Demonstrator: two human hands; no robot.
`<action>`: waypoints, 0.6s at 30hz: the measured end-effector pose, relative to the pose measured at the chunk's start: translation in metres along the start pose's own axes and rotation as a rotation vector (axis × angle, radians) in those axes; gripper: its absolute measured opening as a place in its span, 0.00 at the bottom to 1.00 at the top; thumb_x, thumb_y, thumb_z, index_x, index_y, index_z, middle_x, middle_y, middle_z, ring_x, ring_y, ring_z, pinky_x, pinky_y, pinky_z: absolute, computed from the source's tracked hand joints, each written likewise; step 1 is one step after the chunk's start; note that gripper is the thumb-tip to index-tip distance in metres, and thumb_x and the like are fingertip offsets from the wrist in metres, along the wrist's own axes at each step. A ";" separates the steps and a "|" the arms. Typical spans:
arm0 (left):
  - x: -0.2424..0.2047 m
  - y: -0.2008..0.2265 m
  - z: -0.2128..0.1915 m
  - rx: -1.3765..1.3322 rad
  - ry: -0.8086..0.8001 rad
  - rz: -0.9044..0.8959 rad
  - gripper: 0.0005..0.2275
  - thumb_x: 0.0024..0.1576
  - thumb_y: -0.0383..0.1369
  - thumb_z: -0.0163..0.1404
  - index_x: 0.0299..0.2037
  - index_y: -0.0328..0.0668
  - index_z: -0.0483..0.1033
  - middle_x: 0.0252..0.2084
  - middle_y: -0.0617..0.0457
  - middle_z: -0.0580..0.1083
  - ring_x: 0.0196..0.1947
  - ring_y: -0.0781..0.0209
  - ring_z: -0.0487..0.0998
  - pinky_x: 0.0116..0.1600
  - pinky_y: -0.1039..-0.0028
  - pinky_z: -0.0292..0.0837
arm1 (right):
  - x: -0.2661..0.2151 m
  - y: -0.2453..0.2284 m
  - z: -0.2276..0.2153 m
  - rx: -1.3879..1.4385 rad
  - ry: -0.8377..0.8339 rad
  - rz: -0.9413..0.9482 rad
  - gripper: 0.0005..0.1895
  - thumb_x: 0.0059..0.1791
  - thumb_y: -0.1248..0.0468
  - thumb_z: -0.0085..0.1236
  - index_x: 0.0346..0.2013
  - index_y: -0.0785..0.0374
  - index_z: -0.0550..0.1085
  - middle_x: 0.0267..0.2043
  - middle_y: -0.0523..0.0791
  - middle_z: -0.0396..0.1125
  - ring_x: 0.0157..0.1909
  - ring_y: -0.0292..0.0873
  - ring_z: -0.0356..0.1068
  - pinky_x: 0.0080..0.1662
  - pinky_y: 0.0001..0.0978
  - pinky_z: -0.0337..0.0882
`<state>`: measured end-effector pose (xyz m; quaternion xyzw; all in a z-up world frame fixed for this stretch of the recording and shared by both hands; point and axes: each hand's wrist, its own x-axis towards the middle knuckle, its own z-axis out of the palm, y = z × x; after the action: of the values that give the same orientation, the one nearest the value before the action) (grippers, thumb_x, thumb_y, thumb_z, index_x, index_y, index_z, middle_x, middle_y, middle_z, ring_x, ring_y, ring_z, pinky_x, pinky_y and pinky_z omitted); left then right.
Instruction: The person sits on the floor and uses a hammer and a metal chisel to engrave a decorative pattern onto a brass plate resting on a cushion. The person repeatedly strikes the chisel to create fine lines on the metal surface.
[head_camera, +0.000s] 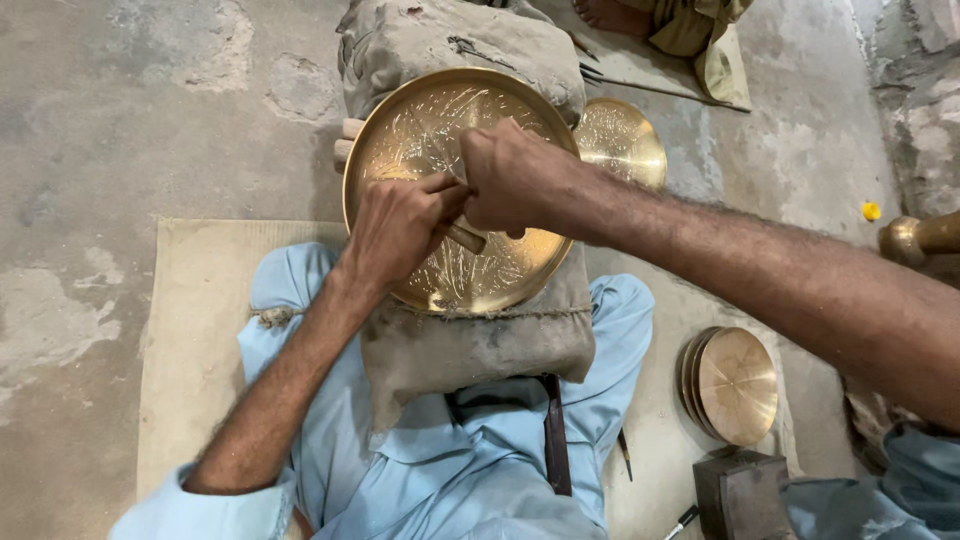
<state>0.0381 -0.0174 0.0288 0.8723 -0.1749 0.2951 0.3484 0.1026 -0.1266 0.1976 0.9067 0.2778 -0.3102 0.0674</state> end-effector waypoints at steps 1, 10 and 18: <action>0.001 -0.004 0.003 0.011 -0.052 -0.002 0.07 0.59 0.29 0.57 0.45 0.48 0.84 0.36 0.60 0.80 0.23 0.65 0.77 0.28 0.70 0.75 | 0.002 0.003 0.002 -0.039 0.032 -0.050 0.11 0.49 0.71 0.56 0.44 0.75 0.70 0.32 0.53 0.71 0.25 0.41 0.74 0.21 0.27 0.75; 0.012 -0.013 0.003 0.132 -0.070 0.194 0.07 0.58 0.31 0.56 0.45 0.52 0.84 0.37 0.63 0.79 0.21 0.69 0.74 0.25 0.74 0.74 | -0.016 0.038 0.033 0.038 0.326 -0.309 0.12 0.45 0.74 0.61 0.41 0.73 0.70 0.35 0.54 0.73 0.30 0.47 0.76 0.30 0.28 0.79; 0.017 -0.014 -0.006 0.150 -0.108 0.311 0.08 0.58 0.30 0.52 0.44 0.44 0.83 0.42 0.60 0.78 0.26 0.66 0.78 0.32 0.71 0.79 | -0.032 0.034 0.052 0.089 0.333 -0.284 0.09 0.47 0.76 0.54 0.41 0.69 0.68 0.27 0.50 0.73 0.25 0.42 0.75 0.28 0.31 0.76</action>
<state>0.0561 -0.0054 0.0364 0.8728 -0.3037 0.3105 0.2228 0.0732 -0.1855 0.1740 0.8991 0.3961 -0.1748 -0.0639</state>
